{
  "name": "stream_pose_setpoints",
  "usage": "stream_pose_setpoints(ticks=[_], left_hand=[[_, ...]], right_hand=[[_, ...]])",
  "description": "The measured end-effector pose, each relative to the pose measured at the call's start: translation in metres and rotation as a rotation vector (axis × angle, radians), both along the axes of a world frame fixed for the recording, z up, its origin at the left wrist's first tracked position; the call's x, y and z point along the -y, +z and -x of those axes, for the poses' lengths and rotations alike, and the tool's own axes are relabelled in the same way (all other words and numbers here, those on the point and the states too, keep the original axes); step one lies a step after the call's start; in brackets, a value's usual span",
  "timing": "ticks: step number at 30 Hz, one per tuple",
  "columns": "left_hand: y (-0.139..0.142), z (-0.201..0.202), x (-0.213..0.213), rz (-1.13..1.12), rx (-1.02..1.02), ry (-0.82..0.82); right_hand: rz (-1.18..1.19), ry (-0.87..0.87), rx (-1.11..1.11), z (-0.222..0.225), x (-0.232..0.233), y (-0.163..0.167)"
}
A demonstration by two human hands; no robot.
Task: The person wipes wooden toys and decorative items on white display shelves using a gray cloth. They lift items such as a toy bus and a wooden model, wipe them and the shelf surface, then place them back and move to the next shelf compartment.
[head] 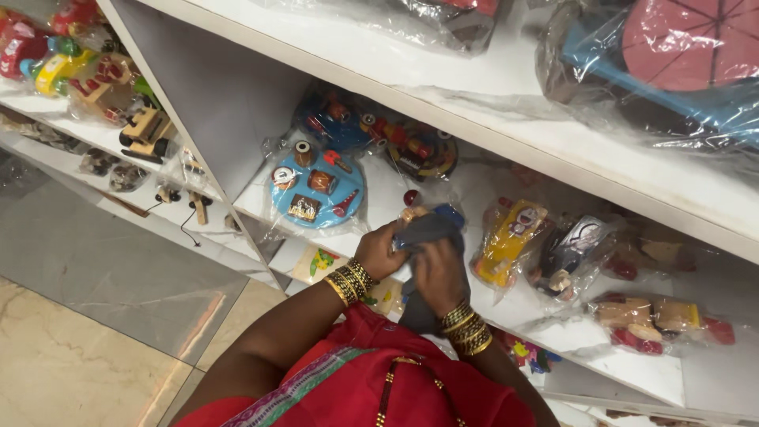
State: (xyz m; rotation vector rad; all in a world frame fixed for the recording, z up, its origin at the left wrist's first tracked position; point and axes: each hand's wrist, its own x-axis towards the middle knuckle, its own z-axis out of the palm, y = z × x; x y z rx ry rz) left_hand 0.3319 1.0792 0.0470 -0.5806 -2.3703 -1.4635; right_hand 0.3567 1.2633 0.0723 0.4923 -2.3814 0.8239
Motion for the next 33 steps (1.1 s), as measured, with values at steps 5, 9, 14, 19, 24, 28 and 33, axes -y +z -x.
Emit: stream_pose_setpoints(ticks=[5,9,14,19,24,28,33], left_hand=[[-0.003,0.005,0.001,0.019,0.1,0.005],[-0.003,0.007,0.002,-0.024,0.155,-0.011],[-0.004,0.006,0.0,-0.046,0.021,0.002],[0.0,0.002,0.001,-0.041,0.134,0.01],[0.008,-0.003,0.001,-0.017,-0.02,-0.041],[0.008,-0.004,-0.001,0.037,-0.023,-0.038],[0.001,-0.006,-0.002,0.056,-0.152,-0.006]], right_hand=[[0.216,-0.208,0.135,-0.003,-0.002,0.003],[-0.038,-0.005,-0.025,-0.002,-0.004,0.004],[0.125,-0.216,0.099,0.004,-0.003,0.004],[-0.001,-0.014,0.164,-0.017,0.003,-0.014],[-0.025,-0.245,-0.038,0.012,-0.016,-0.02],[-0.028,-0.255,0.08,0.019,-0.018,-0.018],[-0.028,-0.122,0.452,-0.029,-0.001,-0.016]])
